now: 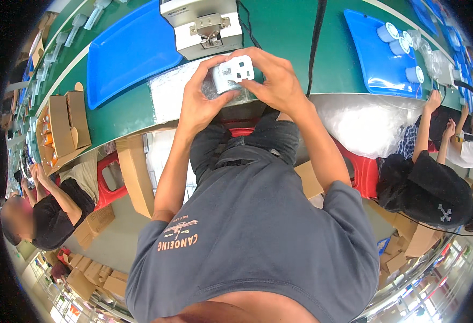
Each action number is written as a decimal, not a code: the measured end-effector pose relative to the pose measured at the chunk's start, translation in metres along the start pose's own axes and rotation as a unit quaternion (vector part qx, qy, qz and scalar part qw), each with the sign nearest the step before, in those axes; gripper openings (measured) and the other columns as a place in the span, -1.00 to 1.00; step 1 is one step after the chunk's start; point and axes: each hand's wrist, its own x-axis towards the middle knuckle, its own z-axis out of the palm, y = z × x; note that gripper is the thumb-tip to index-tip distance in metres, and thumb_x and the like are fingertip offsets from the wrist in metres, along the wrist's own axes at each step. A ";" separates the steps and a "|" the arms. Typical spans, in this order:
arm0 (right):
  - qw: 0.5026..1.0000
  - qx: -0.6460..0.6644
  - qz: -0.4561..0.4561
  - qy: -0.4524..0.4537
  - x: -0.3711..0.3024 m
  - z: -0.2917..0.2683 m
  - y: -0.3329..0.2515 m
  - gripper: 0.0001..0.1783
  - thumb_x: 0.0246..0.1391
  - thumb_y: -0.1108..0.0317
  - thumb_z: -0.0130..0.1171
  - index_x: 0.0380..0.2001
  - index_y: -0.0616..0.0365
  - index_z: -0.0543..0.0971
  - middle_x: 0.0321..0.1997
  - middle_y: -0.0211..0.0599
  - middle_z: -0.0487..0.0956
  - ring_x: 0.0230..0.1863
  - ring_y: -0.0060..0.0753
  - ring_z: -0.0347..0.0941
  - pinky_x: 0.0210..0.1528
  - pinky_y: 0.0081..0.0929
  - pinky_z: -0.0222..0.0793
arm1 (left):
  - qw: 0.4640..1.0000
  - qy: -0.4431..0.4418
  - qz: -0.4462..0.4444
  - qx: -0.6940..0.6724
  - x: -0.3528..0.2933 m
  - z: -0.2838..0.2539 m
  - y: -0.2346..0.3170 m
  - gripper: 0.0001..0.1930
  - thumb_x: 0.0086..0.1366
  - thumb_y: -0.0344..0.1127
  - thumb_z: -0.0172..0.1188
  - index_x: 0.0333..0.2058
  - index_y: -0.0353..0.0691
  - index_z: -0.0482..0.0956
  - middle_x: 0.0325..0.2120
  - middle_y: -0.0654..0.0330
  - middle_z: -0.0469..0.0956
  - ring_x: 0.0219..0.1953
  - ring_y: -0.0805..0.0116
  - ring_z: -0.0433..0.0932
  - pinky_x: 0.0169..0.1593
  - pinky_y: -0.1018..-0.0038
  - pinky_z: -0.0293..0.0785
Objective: Assembling handheld electronic fan components at a production line station.
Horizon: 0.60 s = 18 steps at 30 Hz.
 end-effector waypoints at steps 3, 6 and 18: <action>1.000 0.001 0.018 -0.015 0.001 -0.003 -0.002 -0.50 -0.08 0.57 0.36 0.01 0.20 0.55 -0.06 -0.21 0.64 -0.06 -0.14 0.61 0.01 -0.37 0.50 | 1.000 -0.002 0.014 -0.003 0.001 -0.001 -0.001 -0.33 -0.04 -0.46 0.49 0.12 -0.24 0.49 0.02 0.14 0.57 0.08 0.32 0.51 0.21 0.39 0.36; 0.999 0.010 0.033 -0.029 0.003 -0.005 -0.004 -0.48 -0.08 0.54 0.38 0.03 0.21 0.54 -0.07 -0.22 0.63 -0.09 -0.18 0.61 -0.01 -0.37 0.51 | 0.999 0.012 0.034 -0.011 0.000 0.001 -0.003 -0.36 -0.02 -0.41 0.52 0.09 -0.26 0.52 -0.02 0.14 0.60 0.05 0.35 0.53 0.17 0.40 0.38; 0.980 -0.127 -0.016 0.152 -0.010 0.018 -0.040 -0.73 -0.06 0.43 0.44 -0.25 0.24 0.63 -0.44 -0.18 0.56 -0.55 -0.30 0.47 -0.51 -0.43 0.38 | 0.993 0.079 0.066 0.057 0.006 0.010 -0.007 -0.46 -0.02 -0.32 0.56 -0.05 -0.36 0.61 -0.19 0.04 0.69 -0.15 0.28 0.66 -0.04 0.41 0.54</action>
